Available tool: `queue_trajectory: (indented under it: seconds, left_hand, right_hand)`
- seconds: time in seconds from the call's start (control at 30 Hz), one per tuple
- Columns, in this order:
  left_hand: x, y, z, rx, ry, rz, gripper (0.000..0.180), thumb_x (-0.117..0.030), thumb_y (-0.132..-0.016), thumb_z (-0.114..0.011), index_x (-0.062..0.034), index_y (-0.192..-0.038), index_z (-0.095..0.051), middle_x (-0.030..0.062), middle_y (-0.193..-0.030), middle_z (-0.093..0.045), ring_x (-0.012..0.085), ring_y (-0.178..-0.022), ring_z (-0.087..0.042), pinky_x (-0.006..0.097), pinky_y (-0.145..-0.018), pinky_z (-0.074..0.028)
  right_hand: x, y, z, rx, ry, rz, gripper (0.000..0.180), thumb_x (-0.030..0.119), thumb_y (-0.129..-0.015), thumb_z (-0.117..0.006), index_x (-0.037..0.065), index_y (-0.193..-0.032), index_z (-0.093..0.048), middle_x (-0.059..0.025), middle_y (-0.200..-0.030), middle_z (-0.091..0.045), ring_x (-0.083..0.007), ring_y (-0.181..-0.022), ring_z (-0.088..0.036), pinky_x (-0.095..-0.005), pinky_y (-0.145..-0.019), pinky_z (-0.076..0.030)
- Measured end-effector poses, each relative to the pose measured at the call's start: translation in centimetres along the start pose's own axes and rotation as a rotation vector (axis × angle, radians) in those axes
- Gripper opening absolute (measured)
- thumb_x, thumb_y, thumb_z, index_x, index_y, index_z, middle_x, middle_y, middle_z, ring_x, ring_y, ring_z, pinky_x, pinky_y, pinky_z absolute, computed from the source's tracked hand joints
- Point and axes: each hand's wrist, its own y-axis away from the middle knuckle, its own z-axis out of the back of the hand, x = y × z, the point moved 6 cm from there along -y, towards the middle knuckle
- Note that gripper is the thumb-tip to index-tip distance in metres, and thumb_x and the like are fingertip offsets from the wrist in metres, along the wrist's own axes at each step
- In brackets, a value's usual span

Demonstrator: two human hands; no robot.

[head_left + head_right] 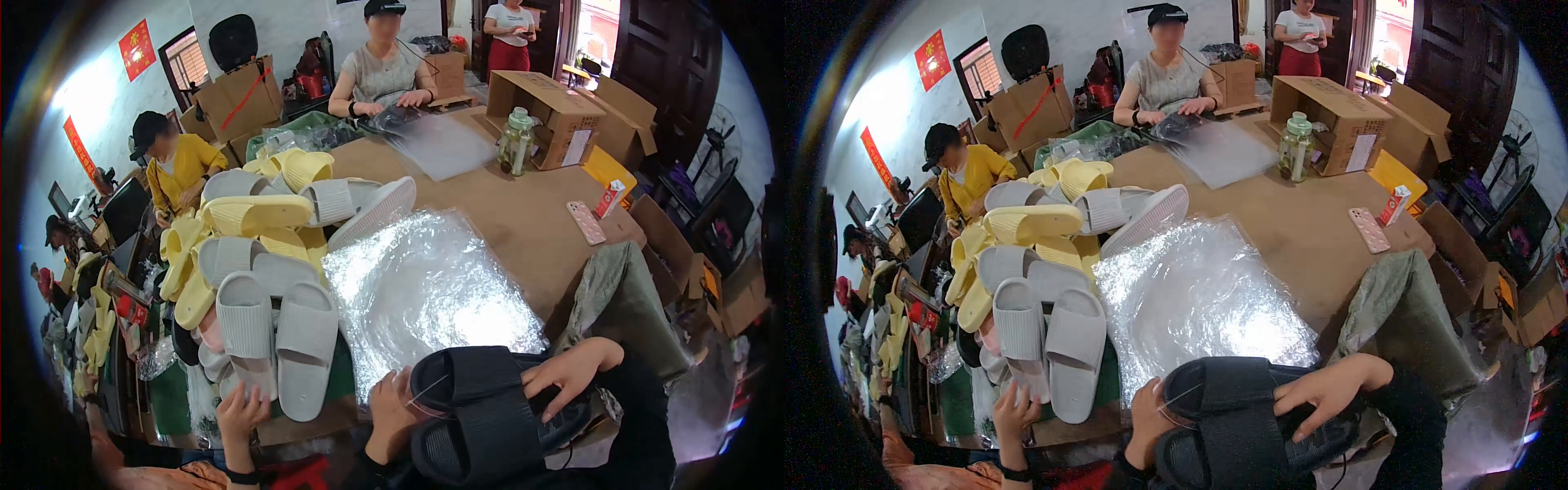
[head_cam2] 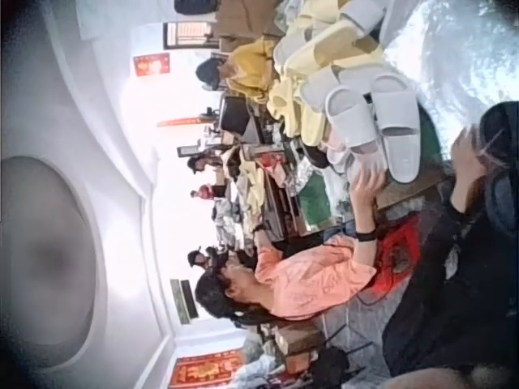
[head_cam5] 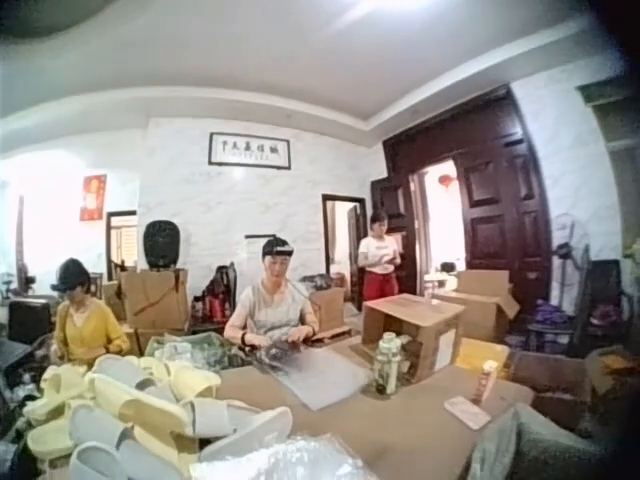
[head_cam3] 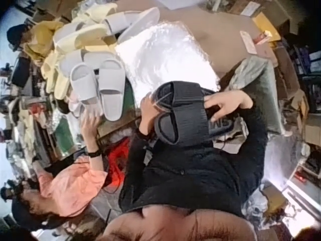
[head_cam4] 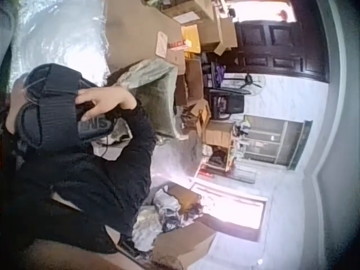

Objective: Packing manufactured sandals into individual plastic bags and then into a larger transport sack.

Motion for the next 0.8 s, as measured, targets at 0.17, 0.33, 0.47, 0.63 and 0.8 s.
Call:
queue_trajectory:
  seconds: [0.17, 0.33, 0.47, 0.63, 0.8]
  left_hand:
    - [-2.5, -2.6, 3.9, -0.174, 0.026, -0.141, 0.021, -0.021, -0.075, -0.065, -0.0055, -0.089, -0.066, 0.0112, -0.091, -0.067, 0.0328, -0.084, -0.062, 0.041, -0.074, -0.049]
    - [-2.3, -4.1, 3.9, -0.321, -0.115, -0.034, 0.013, -0.012, -0.084, -0.058, -0.0069, -0.094, -0.065, 0.0096, -0.094, -0.066, 0.0313, -0.087, -0.059, 0.041, -0.077, -0.048]
    - [-2.7, -3.9, 4.5, -0.368, -0.031, -0.075, 0.017, -0.011, -0.085, -0.061, -0.0057, -0.1, -0.067, 0.0124, -0.1, -0.066, 0.0323, -0.093, -0.058, 0.04, -0.084, -0.046]
    - [-3.0, -3.1, 5.8, -0.387, 0.151, -0.045, 0.027, -0.008, -0.087, -0.06, -0.0097, -0.113, -0.067, 0.016, -0.125, -0.055, 0.0335, -0.113, -0.05, 0.038, -0.098, -0.036]
    - [-3.9, -2.7, 6.2, -0.41, 0.29, -0.027, 0.031, -0.005, -0.086, -0.061, -0.0097, -0.116, -0.066, 0.0178, -0.131, -0.05, 0.0358, -0.117, -0.048, 0.042, -0.1, -0.036]
  right_hand:
    - [-2.0, -0.4, 0.0, -0.011, -0.094, 0.123, 0.034, 0.019, -0.088, -0.067, -0.004, -0.11, -0.054, -0.0125, -0.098, -0.049, -0.0208, -0.096, -0.047, -0.0341, -0.082, -0.037]
    - [-1.0, -1.4, 0.0, 0.04, -0.421, 0.291, 0.044, 0.007, -0.085, -0.066, -0.005, -0.124, -0.051, -0.0151, -0.134, -0.045, -0.0231, -0.123, -0.04, -0.0343, -0.103, -0.03]
    - [-1.9, -1.7, -0.9, 0.066, -0.538, 0.3, 0.046, 0.004, -0.083, -0.066, -0.006, -0.125, -0.051, -0.0152, -0.133, -0.047, -0.0221, -0.123, -0.042, -0.0344, -0.103, -0.032]
    - [-0.8, -0.6, 0.3, -0.31, 0.013, 0.077, 0.035, 0.023, -0.086, -0.067, -0.001, -0.11, -0.06, -0.0132, -0.091, -0.053, -0.0241, -0.086, -0.051, -0.0351, -0.076, -0.041]
    - [-2.3, 0.3, 0.9, -0.708, 0.444, -0.207, 0.035, 0.03, -0.085, -0.065, 0.0, -0.103, -0.061, -0.0154, -0.087, -0.052, -0.0306, -0.083, -0.051, -0.0375, -0.074, -0.042]
